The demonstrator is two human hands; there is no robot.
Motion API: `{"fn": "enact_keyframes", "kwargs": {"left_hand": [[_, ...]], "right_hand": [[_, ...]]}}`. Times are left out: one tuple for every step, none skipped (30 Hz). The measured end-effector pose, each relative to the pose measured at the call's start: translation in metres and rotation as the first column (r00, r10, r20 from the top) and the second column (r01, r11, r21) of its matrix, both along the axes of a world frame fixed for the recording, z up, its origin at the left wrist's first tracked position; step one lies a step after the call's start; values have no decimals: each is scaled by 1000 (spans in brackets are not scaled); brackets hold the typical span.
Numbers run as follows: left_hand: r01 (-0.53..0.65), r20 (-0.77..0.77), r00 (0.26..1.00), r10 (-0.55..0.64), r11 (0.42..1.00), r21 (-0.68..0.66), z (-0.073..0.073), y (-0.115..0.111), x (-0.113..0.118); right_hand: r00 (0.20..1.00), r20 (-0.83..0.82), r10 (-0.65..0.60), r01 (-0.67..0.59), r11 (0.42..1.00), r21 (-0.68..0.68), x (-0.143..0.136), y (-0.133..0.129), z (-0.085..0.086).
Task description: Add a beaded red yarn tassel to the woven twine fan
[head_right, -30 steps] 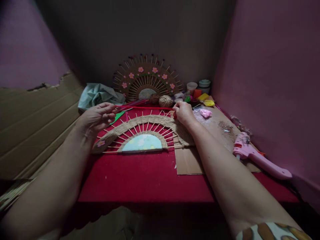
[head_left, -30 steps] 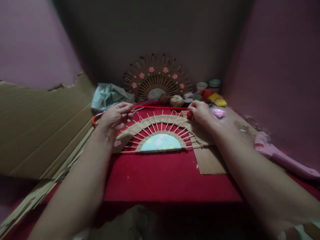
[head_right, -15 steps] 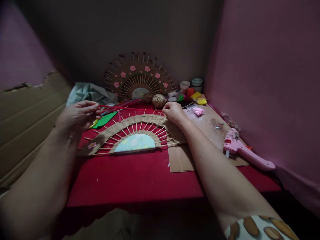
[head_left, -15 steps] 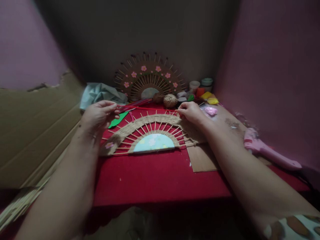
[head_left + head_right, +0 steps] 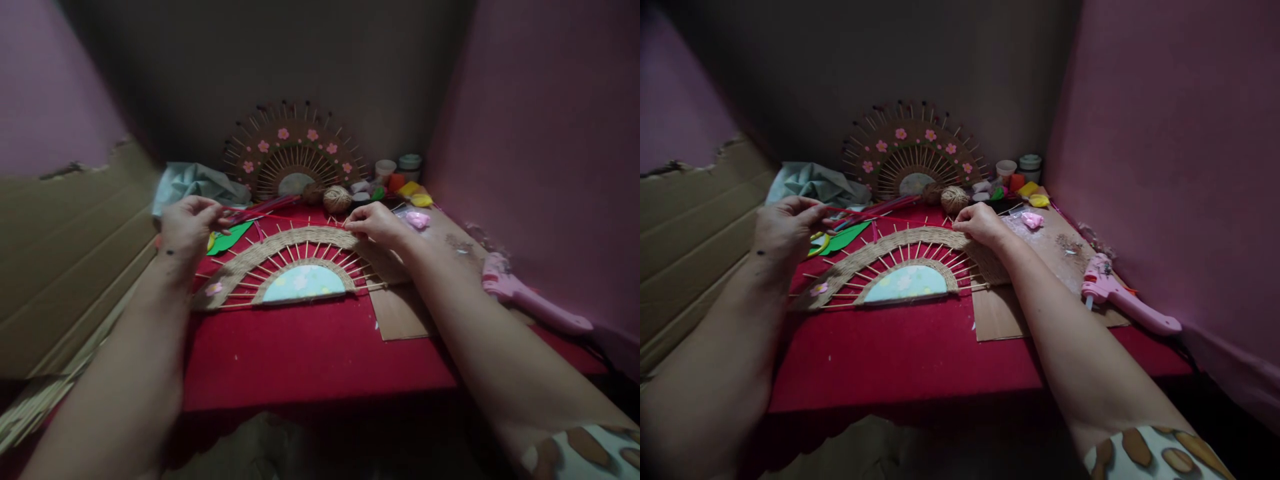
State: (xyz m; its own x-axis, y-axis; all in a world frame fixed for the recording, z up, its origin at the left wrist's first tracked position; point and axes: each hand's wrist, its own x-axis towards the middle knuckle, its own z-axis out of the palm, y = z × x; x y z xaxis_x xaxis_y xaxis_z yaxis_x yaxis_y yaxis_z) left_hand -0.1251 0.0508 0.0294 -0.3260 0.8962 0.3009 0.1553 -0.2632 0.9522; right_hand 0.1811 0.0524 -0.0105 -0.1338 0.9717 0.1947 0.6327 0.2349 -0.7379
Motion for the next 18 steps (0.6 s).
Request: {"fn": "enact_keyframes", "kwargs": {"left_hand": [[-4, 5, 1000, 4, 1000, -6, 0, 0, 0], [-4, 14, 1000, 4, 1000, -16, 0, 1, -1], [2, 28, 1000, -2, 1000, -29, 0, 1, -2], [11, 46, 999, -9, 999, -42, 0, 2, -2], [22, 67, 998, -19, 998, -55, 0, 2, -3], [33, 91, 996, -27, 997, -68, 0, 3, -4], [45, 114, 993, -35, 996, -83, 0, 4, -5], [56, 136, 990, -42, 993, -99, 1, 5, -6], [65, 154, 987, -47, 991, -117, 1, 6, -7], [72, 164, 985, -49, 988, -138, 1, 7, -9], [79, 168, 984, -51, 984, -161, 1, 8, -10], [85, 167, 984, -54, 979, -184, 1, 9, -12], [90, 163, 985, -56, 974, -207, 0, 10, -14], [95, 156, 986, -60, 969, -228, 0, 11, -15], [103, 150, 986, -67, 963, -248, -1, 12, -17], [113, 144, 987, -76, 958, -264, -2, 14, -19], [123, 136, 987, -88, 953, -276, -2, 15, -20], [133, 127, 987, -100, 949, -285, -2, 15, -21]], "right_hand": [[1000, 20, 9, -8, 1000, -7, 0, -1, 1], [999, 44, 14, -13, 1000, -9, -1, -2, 2], [997, 71, 16, -15, 1000, -7, -2, -3, 3], [995, 101, 13, -14, 1000, 5, -3, -4, 5], [991, 131, 7, -10, 1000, 26, -4, -5, 6], [987, 160, -2, -6, 999, 53, -5, -6, 6], [982, 188, -13, -3, 997, 83, -6, -7, 7], [977, 212, -22, -2, 994, 111, -7, -7, 7], [972, 232, -29, -2, 991, 135, -8, -7, 7], [968, 248, -35, -4, 988, 154, -9, -7, 7], [965, 261, -38, -5, 986, 166, -9, -7, 7], [962, 270, -44, -4, 985, 175, -9, -6, 6], [959, 278, -50, -2, 983, 182, -9, -6, 5], [957, 286, -55, 1, 982, 188, -8, -5, 4], [954, 294, -60, 2, 981, 194, -7, -4, 3], [951, 304, -64, 3, 980, 199, -6, -3, 2], [947, 315, -68, 2, 979, 204, -5, -2, 2], [942, 328, -72, 2, 978, 209, -4, -2, 1]]}}
